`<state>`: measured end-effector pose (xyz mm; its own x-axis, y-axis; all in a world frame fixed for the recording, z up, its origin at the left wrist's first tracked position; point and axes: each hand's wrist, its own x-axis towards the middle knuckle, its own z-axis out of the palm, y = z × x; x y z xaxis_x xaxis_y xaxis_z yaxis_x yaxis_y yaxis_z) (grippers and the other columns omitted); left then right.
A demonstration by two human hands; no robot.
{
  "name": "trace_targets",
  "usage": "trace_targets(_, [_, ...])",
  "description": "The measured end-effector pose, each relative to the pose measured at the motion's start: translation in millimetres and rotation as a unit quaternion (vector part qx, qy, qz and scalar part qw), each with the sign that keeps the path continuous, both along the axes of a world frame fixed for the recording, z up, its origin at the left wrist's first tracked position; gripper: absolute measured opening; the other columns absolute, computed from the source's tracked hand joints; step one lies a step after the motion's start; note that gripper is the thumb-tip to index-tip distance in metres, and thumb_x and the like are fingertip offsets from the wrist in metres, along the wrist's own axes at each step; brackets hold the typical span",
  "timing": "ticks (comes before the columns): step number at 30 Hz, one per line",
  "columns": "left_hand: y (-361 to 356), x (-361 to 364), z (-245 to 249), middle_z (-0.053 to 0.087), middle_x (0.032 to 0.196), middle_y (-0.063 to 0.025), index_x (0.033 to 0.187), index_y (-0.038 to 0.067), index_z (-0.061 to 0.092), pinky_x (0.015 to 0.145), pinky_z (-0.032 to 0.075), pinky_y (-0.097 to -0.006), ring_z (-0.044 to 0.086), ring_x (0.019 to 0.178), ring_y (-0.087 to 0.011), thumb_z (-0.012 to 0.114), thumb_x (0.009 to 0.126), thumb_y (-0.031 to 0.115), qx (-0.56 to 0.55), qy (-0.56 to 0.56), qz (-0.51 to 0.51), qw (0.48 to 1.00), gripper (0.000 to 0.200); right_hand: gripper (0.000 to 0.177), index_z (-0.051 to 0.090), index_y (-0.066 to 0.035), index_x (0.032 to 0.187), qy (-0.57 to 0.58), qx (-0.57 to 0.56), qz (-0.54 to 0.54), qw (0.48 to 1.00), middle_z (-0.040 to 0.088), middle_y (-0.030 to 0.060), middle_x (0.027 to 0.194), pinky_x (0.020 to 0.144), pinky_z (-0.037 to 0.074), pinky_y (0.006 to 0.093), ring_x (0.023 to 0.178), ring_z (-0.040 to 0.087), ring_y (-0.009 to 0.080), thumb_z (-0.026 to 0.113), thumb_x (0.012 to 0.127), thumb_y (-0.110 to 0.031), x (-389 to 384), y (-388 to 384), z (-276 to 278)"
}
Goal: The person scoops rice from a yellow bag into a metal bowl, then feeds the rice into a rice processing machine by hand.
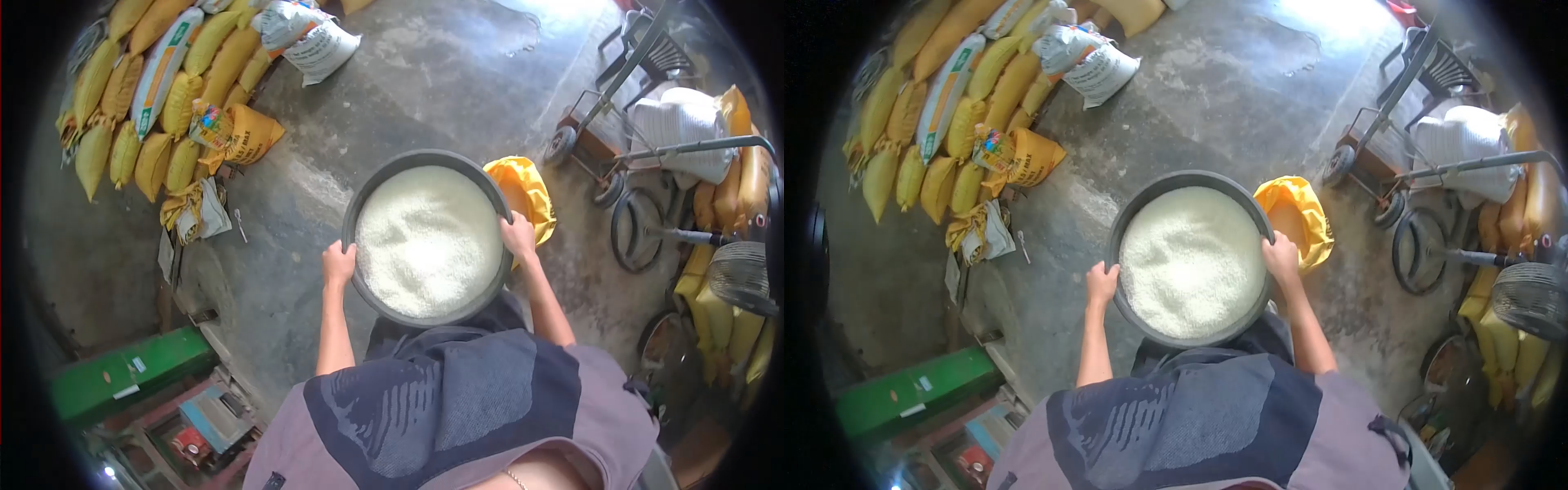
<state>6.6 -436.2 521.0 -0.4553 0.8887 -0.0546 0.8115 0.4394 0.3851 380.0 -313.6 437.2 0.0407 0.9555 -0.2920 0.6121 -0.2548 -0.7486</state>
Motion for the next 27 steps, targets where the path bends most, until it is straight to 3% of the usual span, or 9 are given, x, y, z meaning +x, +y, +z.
trace_targets(4, [48, -37, -36, 0.060, 0.068, -0.0229, 0.078, -0.006, 0.058, 0.060, 0.045, -0.0410, 0.060, 0.060, -0.0306, 0.064, 0.079, 0.026, -0.060, -0.068, 0.042, 0.995, 0.032, 0.034, 0.063, -0.001, 0.094, -0.014, -0.063, -0.015, 0.998, 0.064, 0.0243, 0.093, 0.083, 0.046, 0.0474, 0.093, 0.059, 0.0430, 0.050, 0.083, -0.031, -41, 9, -38])
trace_targets(9, [141, -136, -42, 0.061, 0.067, -0.0210, 0.081, -0.004, 0.061, 0.061, 0.046, -0.0399, 0.062, 0.061, -0.0276, 0.064, 0.079, 0.025, -0.128, -0.089, 0.026, 0.987, 0.030, 0.034, 0.065, -0.003, 0.097, 0.003, -0.081, -0.069, 0.994, 0.065, 0.0225, 0.092, 0.080, 0.047, 0.0425, 0.090, 0.062, 0.0396, 0.053, 0.083, -0.032, -126, 96, -25])
trace_targets(12, [185, -179, -102, 0.062, 0.072, -0.0227, 0.085, -0.002, 0.064, 0.064, 0.048, -0.0405, 0.064, 0.066, -0.0336, 0.062, 0.079, 0.025, -0.069, -0.124, -0.051, 0.989, 0.028, 0.036, 0.065, -0.002, 0.098, -0.023, -0.084, -0.084, 0.993, 0.065, 0.0227, 0.092, 0.079, 0.047, 0.0424, 0.089, 0.062, 0.0382, 0.055, 0.084, -0.034, -150, 110, -80])
trace_targets(13, [204, -186, -119, 0.060, 0.075, -0.0271, 0.080, -0.003, 0.061, 0.067, 0.047, -0.0451, 0.061, 0.076, -0.0427, 0.060, 0.078, 0.028, -0.114, -0.108, -0.040, 0.987, 0.031, 0.038, 0.065, -0.001, 0.099, -0.033, -0.111, -0.091, 0.989, 0.066, 0.0204, 0.087, 0.076, 0.048, 0.0399, 0.085, 0.064, 0.0346, 0.055, 0.084, -0.035, -158, 119, -93])
trace_targets(14, [223, -202, -126, 0.060, 0.075, -0.0271, 0.080, -0.003, 0.061, 0.067, 0.047, -0.0451, 0.061, 0.076, -0.0427, 0.060, 0.078, 0.028, -0.123, -0.119, -0.052, 0.984, 0.031, 0.040, 0.064, 0.000, 0.099, -0.043, -0.150, -0.094, 0.983, 0.067, 0.0182, 0.081, 0.074, 0.048, 0.0373, 0.081, 0.065, 0.0310, 0.056, 0.084, -0.036, -176, 128, -97])
trace_targets(16, [265, -227, -171, 0.061, 0.077, -0.0269, 0.081, -0.003, 0.061, 0.069, 0.047, -0.0463, 0.062, 0.077, -0.0430, 0.058, 0.078, 0.027, -0.135, -0.101, -0.064, 0.984, 0.031, 0.042, 0.064, -0.001, 0.104, -0.075, -0.144, -0.097, 0.982, 0.066, 0.0219, 0.086, 0.079, 0.048, 0.0410, 0.086, 0.064, 0.0349, 0.055, 0.085, -0.038, -206, 142, -145])
trace_targets(19, [333, -274, -274, 0.062, 0.077, -0.0267, 0.083, -0.003, 0.061, 0.069, 0.047, -0.0461, 0.061, 0.077, -0.0431, 0.053, 0.080, 0.025, -0.182, -0.113, -0.126, 0.969, 0.030, 0.037, 0.063, -0.002, 0.097, -0.056, -0.180, -0.134, 0.973, 0.064, 0.0252, 0.089, 0.079, 0.047, 0.0465, 0.089, 0.061, 0.0411, 0.053, 0.086, -0.036, -249, 165, -230])
trace_targets(21, [364, -295, -355, 0.061, 0.075, -0.0259, 0.084, -0.003, 0.061, 0.067, 0.046, -0.0455, 0.061, 0.075, -0.0419, 0.051, 0.080, 0.024, -0.194, -0.112, -0.164, 0.961, 0.030, 0.037, 0.063, -0.002, 0.095, -0.007, -0.164, -0.222, 0.961, 0.064, 0.0258, 0.088, 0.077, 0.047, 0.0471, 0.089, 0.061, 0.0420, 0.054, 0.087, -0.036, -282, 162, -297])
trace_targets(27, [488, -277, -511, 0.056, 0.065, -0.0219, 0.079, -0.004, 0.057, 0.060, 0.043, -0.0411, 0.056, 0.060, -0.0357, 0.051, 0.079, 0.023, -0.133, -0.111, -0.300, 0.938, 0.028, 0.036, 0.061, 0.001, 0.094, -0.008, -0.082, -0.306, 0.948, 0.063, 0.0273, 0.089, 0.077, 0.046, 0.0480, 0.089, 0.060, 0.0446, 0.054, 0.087, -0.034, -309, 170, -496])
